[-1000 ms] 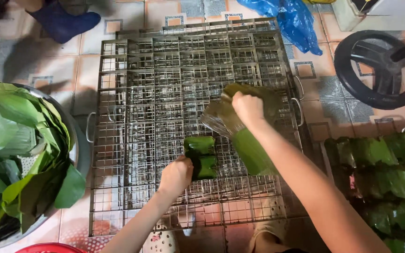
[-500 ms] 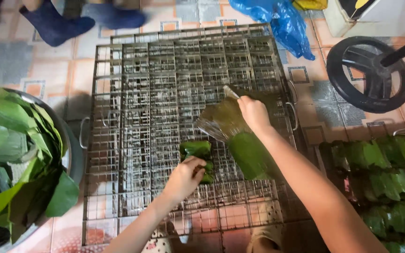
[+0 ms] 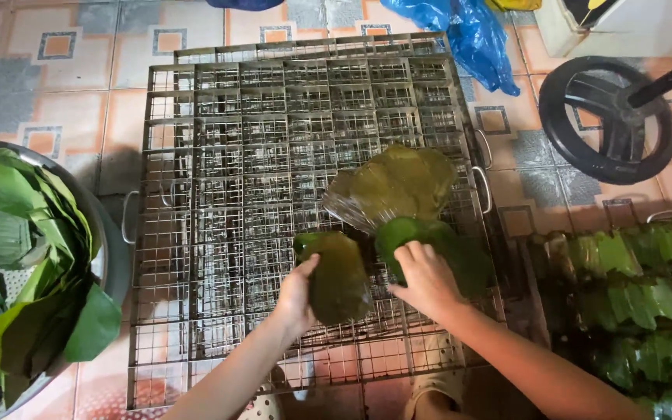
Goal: Wrapping small food portions into green leaves and arranging them neatly on metal steaming trays.
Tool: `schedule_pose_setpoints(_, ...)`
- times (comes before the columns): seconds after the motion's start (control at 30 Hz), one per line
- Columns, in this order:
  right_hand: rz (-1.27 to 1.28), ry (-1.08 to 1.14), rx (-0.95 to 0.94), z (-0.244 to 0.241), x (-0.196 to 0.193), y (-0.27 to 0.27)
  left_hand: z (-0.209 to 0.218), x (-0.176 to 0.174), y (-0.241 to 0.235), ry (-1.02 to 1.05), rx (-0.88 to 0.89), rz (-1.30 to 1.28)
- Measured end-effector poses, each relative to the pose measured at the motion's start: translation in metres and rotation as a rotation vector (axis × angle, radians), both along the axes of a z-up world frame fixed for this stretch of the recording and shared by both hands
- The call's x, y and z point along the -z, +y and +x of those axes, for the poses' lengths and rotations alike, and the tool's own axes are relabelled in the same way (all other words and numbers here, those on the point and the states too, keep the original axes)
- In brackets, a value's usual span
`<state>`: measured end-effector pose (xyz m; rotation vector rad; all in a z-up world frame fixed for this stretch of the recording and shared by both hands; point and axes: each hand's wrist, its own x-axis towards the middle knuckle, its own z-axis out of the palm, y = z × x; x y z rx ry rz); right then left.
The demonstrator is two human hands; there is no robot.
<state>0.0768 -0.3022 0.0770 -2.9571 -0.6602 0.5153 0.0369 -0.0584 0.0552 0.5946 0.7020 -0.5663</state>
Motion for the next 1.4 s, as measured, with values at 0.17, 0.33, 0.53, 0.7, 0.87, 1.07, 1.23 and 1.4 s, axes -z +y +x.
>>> schedule_pose_setpoints(0.17,0.175,0.052,0.110,0.005,0.044,-0.041,0.001,-0.005,0.017,0.127,-0.016,-0.019)
schedule_pose_setpoints(0.33,0.182,0.108,0.137,0.021,0.010,-0.037,-0.005,0.028,0.019,0.047,-0.016,-0.116)
schedule_pose_setpoints(0.53,0.224,0.019,0.084,0.017,0.018,-0.039,-0.002,0.001,0.013,0.100,0.011,-0.078)
schedule_pose_setpoints(0.7,0.234,-0.001,-0.013,0.014,0.035,-0.048,-0.006,0.029,0.013,0.031,-0.032,-0.146)
schedule_pose_setpoints(0.87,0.179,0.129,0.085,0.022,0.046,-0.055,-0.004,-0.013,0.012,0.082,-0.007,-0.033)
schedule_pose_setpoints(1.07,0.350,-0.075,0.356,0.046,0.000,-0.063,-0.010,0.014,0.013,-0.054,0.008,0.026)
schedule_pose_setpoints(1.23,0.861,-0.210,0.166,0.020,-0.037,-0.016,-0.007,0.027,0.011,-0.077,-0.112,-0.134)
schedule_pose_setpoints(1.4,1.035,0.183,0.341,-0.020,-0.012,0.043,-0.004,-0.025,0.011,-0.058,-0.216,-0.138)
